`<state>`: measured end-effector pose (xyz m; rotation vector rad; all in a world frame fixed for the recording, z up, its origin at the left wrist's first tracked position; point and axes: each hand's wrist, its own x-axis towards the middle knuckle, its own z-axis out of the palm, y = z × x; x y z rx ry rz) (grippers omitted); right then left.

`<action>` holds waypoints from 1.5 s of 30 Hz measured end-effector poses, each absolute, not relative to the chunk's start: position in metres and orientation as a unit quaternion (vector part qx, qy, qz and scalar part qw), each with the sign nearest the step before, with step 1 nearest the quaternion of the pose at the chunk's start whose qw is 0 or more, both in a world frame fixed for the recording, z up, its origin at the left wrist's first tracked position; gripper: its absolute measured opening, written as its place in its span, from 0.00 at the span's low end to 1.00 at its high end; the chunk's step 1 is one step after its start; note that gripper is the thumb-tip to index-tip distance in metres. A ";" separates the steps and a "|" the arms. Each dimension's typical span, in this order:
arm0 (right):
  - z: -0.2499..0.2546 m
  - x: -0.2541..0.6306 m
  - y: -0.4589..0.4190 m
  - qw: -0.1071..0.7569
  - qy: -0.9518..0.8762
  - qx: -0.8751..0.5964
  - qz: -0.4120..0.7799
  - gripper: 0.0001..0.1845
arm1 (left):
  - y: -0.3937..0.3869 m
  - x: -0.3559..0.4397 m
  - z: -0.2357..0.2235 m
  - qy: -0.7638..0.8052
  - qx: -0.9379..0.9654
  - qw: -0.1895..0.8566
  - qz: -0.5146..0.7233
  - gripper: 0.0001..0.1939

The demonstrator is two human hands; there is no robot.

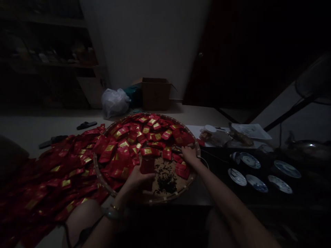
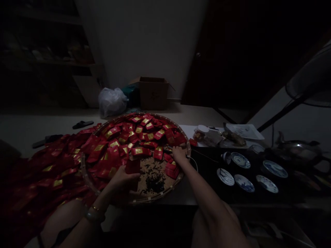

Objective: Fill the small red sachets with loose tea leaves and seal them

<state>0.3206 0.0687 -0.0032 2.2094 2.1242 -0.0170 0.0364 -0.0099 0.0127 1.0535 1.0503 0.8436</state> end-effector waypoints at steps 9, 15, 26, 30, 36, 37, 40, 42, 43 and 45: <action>0.046 0.302 0.034 -0.247 0.776 0.547 -0.193 0.29 | -0.011 0.040 0.025 0.481 0.512 0.614 0.360 0.18; 0.072 0.238 -0.006 -0.237 0.826 0.420 -0.291 0.30 | -0.013 0.041 0.024 0.489 0.511 0.604 0.368 0.15; 0.069 0.229 -0.005 -0.260 0.781 0.475 -0.312 0.20 | -0.014 0.040 0.020 0.463 0.528 0.612 0.364 0.19; 0.068 0.228 -0.007 -0.263 0.784 0.484 -0.286 0.18 | -0.013 0.041 0.021 0.453 0.522 0.613 0.381 0.22; 0.068 0.231 -0.006 -0.254 0.797 0.466 -0.288 0.19 | -0.012 0.041 0.019 0.475 0.510 0.613 0.372 0.20; 0.068 0.233 -0.006 -0.250 0.799 0.463 -0.290 0.22 | -0.013 0.041 0.020 0.484 0.507 0.608 0.373 0.20; 0.070 0.238 -0.006 -0.239 0.807 0.458 -0.287 0.29 | -0.014 0.040 0.024 0.504 0.495 0.602 0.372 0.19; 0.071 0.240 -0.006 -0.234 0.808 0.459 -0.285 0.28 | -0.015 0.041 0.024 0.501 0.492 0.607 0.372 0.19; 0.071 0.239 -0.006 -0.234 0.809 0.457 -0.287 0.27 | -0.015 0.041 0.024 0.495 0.496 0.609 0.372 0.19; 0.070 0.236 -0.006 -0.235 0.805 0.456 -0.299 0.26 | -0.014 0.042 0.022 0.483 0.509 0.609 0.371 0.20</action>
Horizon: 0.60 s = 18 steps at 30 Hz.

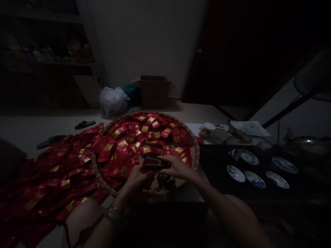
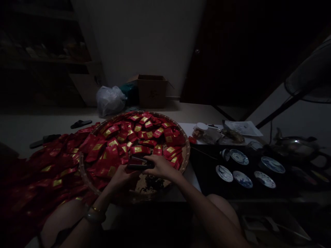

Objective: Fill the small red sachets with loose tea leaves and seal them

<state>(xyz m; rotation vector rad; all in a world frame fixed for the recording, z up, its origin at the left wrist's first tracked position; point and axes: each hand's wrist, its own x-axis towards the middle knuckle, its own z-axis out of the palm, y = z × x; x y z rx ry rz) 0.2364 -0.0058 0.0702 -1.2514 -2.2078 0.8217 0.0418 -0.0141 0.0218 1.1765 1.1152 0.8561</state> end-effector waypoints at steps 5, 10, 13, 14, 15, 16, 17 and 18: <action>0.063 0.226 -0.005 0.254 -0.791 -0.465 0.306 0.19 | -0.011 0.041 0.015 0.458 0.542 0.596 0.376 0.20; 0.059 0.227 -0.004 0.262 -0.786 -0.468 0.306 0.21 | -0.011 0.041 0.013 0.456 0.545 0.599 0.371 0.20; 0.059 0.229 -0.002 0.259 -0.787 -0.462 0.318 0.23 | -0.012 0.041 0.014 0.470 0.533 0.600 0.366 0.18; 0.059 0.229 -0.002 0.258 -0.788 -0.460 0.318 0.22 | -0.012 0.041 0.015 0.472 0.531 0.601 0.367 0.18; 0.059 0.229 -0.002 0.258 -0.788 -0.460 0.317 0.21 | -0.012 0.041 0.016 0.471 0.530 0.599 0.372 0.17; 0.058 0.229 -0.002 0.259 -0.788 -0.461 0.314 0.20 | -0.013 0.042 0.017 0.468 0.531 0.598 0.378 0.17; 0.058 0.229 -0.002 0.262 -0.787 -0.464 0.311 0.19 | -0.013 0.042 0.018 0.465 0.532 0.596 0.382 0.17; 0.058 0.228 -0.003 0.265 -0.786 -0.467 0.308 0.19 | -0.013 0.042 0.020 0.464 0.532 0.595 0.384 0.17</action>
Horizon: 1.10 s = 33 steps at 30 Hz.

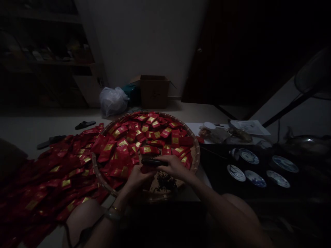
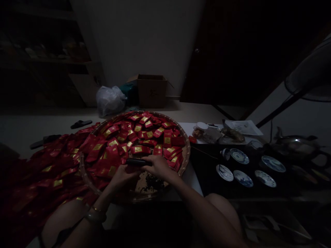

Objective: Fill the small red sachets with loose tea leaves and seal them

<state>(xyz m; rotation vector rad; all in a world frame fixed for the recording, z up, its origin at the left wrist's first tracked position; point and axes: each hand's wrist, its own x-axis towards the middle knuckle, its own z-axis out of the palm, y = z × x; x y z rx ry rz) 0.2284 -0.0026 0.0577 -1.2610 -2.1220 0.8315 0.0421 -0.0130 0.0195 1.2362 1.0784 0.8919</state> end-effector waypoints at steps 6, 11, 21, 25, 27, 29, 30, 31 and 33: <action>0.057 0.229 -0.003 0.277 -0.781 -0.462 0.316 0.19 | -0.013 0.042 0.023 0.488 0.525 0.584 0.381 0.18; 0.052 0.229 -0.002 0.292 -0.777 -0.468 0.303 0.19 | -0.012 0.042 0.019 0.492 0.516 0.587 0.385 0.19; 0.054 0.226 -0.003 0.273 -0.787 -0.465 0.299 0.19 | -0.011 0.041 0.014 0.476 0.544 0.585 0.367 0.19; 0.053 0.225 -0.004 0.276 -0.782 -0.465 0.310 0.19 | -0.010 0.040 0.011 0.468 0.551 0.585 0.368 0.18; 0.053 0.224 -0.004 0.277 -0.778 -0.467 0.315 0.19 | -0.010 0.040 0.012 0.472 0.550 0.585 0.363 0.18; 0.052 0.224 -0.004 0.272 -0.775 -0.475 0.315 0.19 | -0.011 0.039 0.015 0.471 0.553 0.585 0.361 0.19; 0.052 0.224 -0.005 0.271 -0.773 -0.480 0.313 0.19 | -0.011 0.039 0.016 0.470 0.556 0.584 0.360 0.19; 0.052 0.224 -0.005 0.271 -0.770 -0.486 0.311 0.19 | -0.011 0.040 0.018 0.469 0.559 0.581 0.361 0.19; 0.051 0.224 -0.006 0.275 -0.767 -0.490 0.310 0.18 | -0.011 0.040 0.022 0.467 0.565 0.570 0.370 0.19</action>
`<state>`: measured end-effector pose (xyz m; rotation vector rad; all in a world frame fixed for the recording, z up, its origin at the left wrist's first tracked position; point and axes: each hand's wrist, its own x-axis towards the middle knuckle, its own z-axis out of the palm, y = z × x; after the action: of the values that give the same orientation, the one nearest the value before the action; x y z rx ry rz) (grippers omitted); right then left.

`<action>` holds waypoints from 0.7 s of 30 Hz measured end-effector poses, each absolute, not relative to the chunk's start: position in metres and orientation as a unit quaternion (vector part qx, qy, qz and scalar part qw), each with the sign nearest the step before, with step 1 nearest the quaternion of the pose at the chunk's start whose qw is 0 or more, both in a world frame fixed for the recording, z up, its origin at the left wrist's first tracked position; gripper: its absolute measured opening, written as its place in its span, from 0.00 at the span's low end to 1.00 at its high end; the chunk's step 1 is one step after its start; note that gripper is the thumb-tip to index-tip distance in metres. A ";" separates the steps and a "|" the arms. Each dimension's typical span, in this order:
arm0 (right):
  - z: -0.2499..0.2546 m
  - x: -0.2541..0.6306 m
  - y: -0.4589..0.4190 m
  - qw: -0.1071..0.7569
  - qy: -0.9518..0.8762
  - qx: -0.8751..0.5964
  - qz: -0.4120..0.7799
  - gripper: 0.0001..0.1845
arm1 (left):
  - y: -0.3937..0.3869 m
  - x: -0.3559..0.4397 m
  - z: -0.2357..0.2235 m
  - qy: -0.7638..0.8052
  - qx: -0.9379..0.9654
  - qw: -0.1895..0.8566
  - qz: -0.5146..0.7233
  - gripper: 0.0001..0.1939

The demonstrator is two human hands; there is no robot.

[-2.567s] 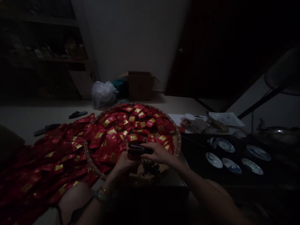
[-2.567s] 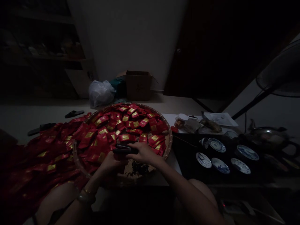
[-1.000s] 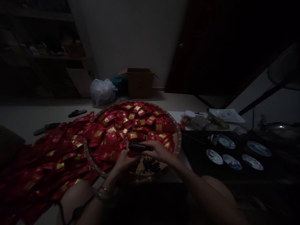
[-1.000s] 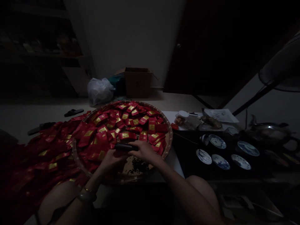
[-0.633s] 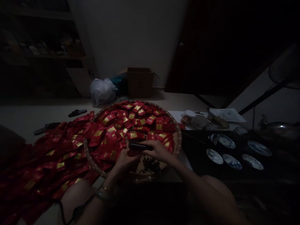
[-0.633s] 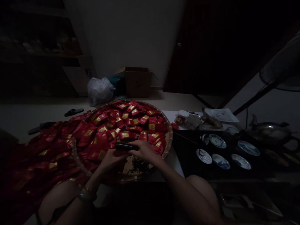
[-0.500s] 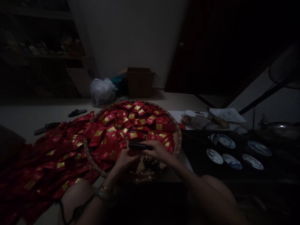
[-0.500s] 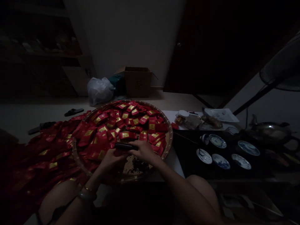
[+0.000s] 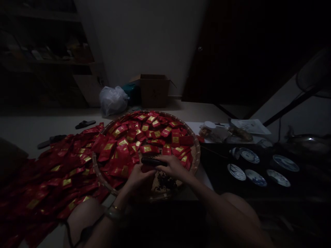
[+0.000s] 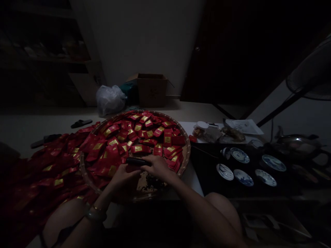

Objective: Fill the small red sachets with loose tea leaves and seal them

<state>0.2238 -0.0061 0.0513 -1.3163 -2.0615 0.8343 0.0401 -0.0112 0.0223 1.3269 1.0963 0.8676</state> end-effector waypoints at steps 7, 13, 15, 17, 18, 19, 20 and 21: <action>0.047 0.226 -0.002 0.292 -0.761 -0.468 0.341 0.19 | -0.013 0.043 0.030 0.495 0.517 0.563 0.414 0.19; 0.029 0.268 0.012 0.196 -0.776 -0.531 0.279 0.21 | -0.008 0.036 0.031 0.514 0.503 0.507 0.475 0.14; 0.021 0.286 0.013 0.103 -0.783 -0.573 0.219 0.19 | -0.006 0.034 0.029 0.514 0.487 0.512 0.486 0.14; 0.016 0.297 0.013 0.018 -0.771 -0.612 0.174 0.21 | -0.006 0.035 0.027 0.518 0.471 0.516 0.494 0.15; 0.016 0.298 0.013 -0.010 -0.762 -0.627 0.160 0.22 | -0.006 0.035 0.026 0.519 0.468 0.514 0.497 0.16; 0.016 0.297 0.012 -0.019 -0.757 -0.635 0.153 0.23 | -0.006 0.036 0.026 0.519 0.471 0.509 0.500 0.16; 0.018 0.292 0.012 -0.002 -0.759 -0.632 0.157 0.24 | -0.007 0.038 0.026 0.518 0.477 0.503 0.501 0.16; 0.020 0.284 0.011 0.041 -0.767 -0.616 0.174 0.25 | -0.008 0.039 0.026 0.518 0.486 0.495 0.500 0.17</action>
<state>0.2836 0.0108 0.0200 -1.8867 -2.3475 0.5341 0.0388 -0.0079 0.0260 1.1787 1.2544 1.2118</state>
